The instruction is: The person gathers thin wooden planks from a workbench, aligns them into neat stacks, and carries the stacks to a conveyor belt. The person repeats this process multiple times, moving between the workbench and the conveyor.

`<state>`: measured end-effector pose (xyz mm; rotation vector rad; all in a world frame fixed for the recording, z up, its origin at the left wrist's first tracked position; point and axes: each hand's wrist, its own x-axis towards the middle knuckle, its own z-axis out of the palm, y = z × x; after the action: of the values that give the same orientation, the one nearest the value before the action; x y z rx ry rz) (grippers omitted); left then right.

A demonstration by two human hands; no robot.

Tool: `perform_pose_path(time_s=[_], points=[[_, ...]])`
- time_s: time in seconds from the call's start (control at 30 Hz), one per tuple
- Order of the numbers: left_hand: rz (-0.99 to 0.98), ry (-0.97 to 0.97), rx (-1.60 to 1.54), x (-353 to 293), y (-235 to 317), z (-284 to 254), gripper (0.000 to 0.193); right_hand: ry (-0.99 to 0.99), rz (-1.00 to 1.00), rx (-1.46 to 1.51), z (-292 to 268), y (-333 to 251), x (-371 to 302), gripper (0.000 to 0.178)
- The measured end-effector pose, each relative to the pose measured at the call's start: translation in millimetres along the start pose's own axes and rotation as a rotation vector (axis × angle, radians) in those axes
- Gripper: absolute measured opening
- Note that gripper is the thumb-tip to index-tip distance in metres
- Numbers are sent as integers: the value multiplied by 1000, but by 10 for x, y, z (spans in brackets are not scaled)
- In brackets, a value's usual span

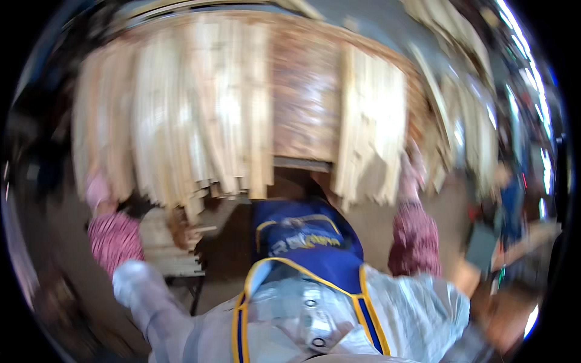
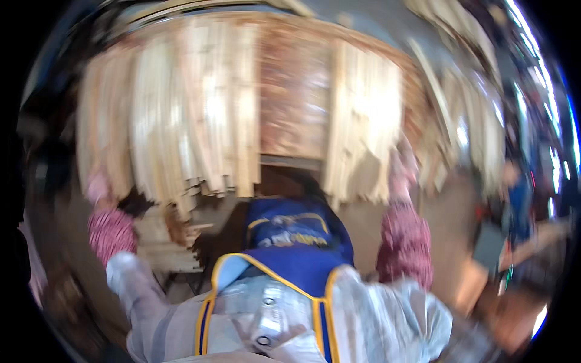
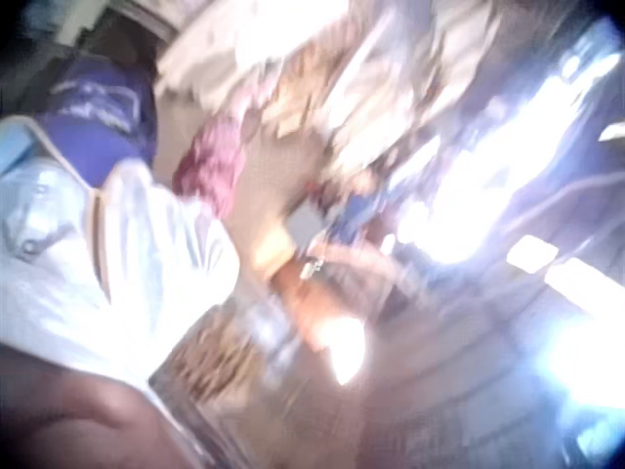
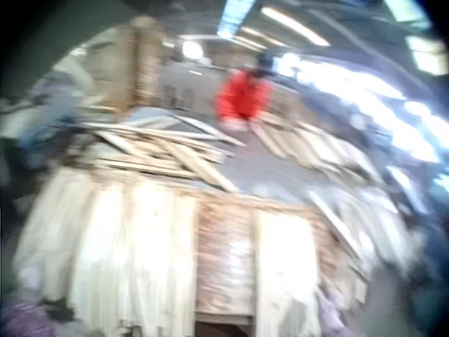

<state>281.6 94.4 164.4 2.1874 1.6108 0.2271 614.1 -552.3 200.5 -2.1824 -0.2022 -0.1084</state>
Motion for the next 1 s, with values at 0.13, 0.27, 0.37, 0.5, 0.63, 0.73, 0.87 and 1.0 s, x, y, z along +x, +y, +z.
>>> perform_pose_path(time_s=[0.13,0.27,0.37,0.5,0.63,0.73,0.87,1.0], points=[[-72,-75,-281,286,-553,151,49,353,304,-151,-692,992,50,44],[83,-66,-326,184,-267,144,55,355,659,-290,-1094,1299,-330,41],[496,-25,-231,-250,508,45,57,270,830,-42,-1235,1671,-505,42],[733,-649,-329,-1866,1648,1012,51,87,1016,299,-913,1763,-386,49],[352,-1127,-501,-3092,2488,2036,60,-156,961,427,-783,1962,-203,51],[287,-1204,-907,-3574,2430,2875,87,-325,860,442,-722,2030,-173,57],[30,-1211,-1156,-4008,2849,2973,108,-458,722,612,-426,1700,-135,94],[-100,-1191,-1062,-3888,2904,2911,110,-533,608,456,-332,1609,-156,115]])
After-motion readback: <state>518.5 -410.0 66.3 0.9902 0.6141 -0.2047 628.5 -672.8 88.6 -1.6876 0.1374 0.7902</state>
